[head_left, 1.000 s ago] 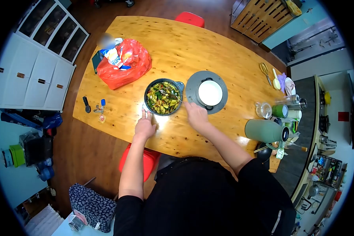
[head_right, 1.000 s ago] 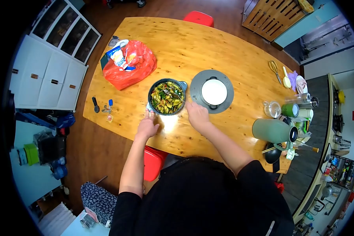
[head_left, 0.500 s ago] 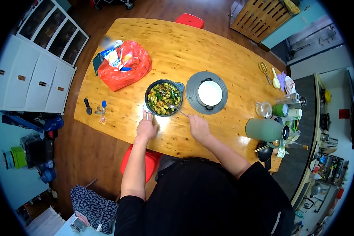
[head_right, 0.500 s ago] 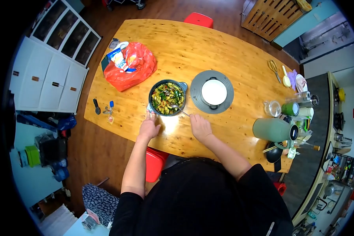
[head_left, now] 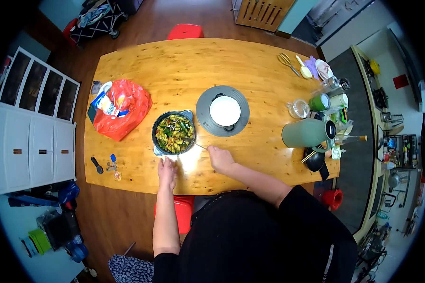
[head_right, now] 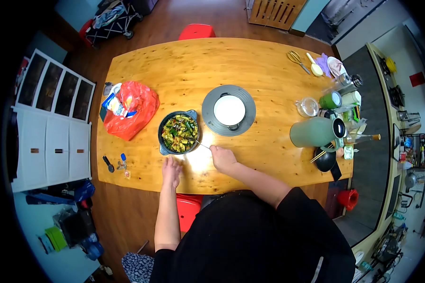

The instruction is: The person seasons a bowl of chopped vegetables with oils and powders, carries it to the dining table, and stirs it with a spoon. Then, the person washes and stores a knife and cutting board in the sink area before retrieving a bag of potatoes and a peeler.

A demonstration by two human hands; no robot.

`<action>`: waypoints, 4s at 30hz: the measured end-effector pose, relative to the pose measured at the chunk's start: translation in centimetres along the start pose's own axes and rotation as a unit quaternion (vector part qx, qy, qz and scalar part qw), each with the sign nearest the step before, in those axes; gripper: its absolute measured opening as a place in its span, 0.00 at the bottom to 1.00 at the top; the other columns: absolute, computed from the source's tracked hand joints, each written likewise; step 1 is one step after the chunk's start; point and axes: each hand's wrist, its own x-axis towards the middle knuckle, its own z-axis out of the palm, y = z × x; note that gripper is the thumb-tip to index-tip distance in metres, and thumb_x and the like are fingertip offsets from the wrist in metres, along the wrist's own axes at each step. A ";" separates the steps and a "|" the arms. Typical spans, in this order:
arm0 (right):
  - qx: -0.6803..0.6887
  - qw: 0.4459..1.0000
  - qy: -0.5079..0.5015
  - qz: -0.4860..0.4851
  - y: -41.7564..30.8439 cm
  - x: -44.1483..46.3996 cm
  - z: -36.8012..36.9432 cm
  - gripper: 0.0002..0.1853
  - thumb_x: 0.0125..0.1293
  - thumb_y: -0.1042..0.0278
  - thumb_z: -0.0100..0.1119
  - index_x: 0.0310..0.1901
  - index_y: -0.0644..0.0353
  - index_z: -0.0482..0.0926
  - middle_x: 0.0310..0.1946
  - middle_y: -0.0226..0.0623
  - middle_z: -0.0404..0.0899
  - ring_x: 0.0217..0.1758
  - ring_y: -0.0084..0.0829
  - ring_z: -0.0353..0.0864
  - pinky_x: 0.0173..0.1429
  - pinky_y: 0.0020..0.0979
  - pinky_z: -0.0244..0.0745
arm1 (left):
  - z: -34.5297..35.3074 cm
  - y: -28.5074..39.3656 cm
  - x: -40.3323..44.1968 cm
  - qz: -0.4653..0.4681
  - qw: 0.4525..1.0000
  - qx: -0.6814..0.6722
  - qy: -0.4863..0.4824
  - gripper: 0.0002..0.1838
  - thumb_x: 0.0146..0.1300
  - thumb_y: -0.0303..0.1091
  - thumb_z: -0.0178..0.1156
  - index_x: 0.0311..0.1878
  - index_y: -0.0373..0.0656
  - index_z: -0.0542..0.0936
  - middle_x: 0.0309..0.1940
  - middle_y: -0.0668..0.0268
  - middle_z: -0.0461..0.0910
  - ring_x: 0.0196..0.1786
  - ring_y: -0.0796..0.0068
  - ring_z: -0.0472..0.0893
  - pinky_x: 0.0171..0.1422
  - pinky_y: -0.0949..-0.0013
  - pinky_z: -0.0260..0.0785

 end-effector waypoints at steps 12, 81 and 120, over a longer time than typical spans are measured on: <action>0.312 0.942 0.057 0.110 0.2 0.9 1.7 0.10 0.77 0.65 0.51 0.46 0.63 0.78 0.34 0.48 0.83 0.39 0.48 0.84 0.44 0.48 0.76 | 3.3 3.1 3.3 -0.064 0.960 -0.239 -0.131 0.31 0.79 0.54 0.52 0.76 0.51 0.58 0.72 0.43 0.57 0.66 0.50 0.70 0.72 0.51 0.71; 0.505 0.465 0.525 0.503 31.8 -81.5 -10.1 0.29 0.67 0.73 0.50 0.71 0.62 0.68 0.59 0.56 0.80 0.62 0.51 0.81 0.67 0.42 0.74 | 56.1 -49.2 -48.9 -0.079 0.466 0.545 -0.693 0.22 0.76 0.32 0.60 0.70 0.37 0.75 0.62 0.64 0.81 0.64 0.76 0.78 0.68 0.71 0.71; 0.470 0.117 0.685 0.545 95.0 -141.8 -30.3 0.22 0.67 0.75 0.49 0.63 0.60 0.71 0.45 0.46 0.85 0.35 0.41 0.89 0.33 0.46 0.89 | 127.8 -97.9 -68.1 0.136 0.537 0.509 -0.659 0.19 0.74 0.30 0.62 0.64 0.32 0.78 0.58 0.60 0.83 0.59 0.75 0.80 0.66 0.71 0.71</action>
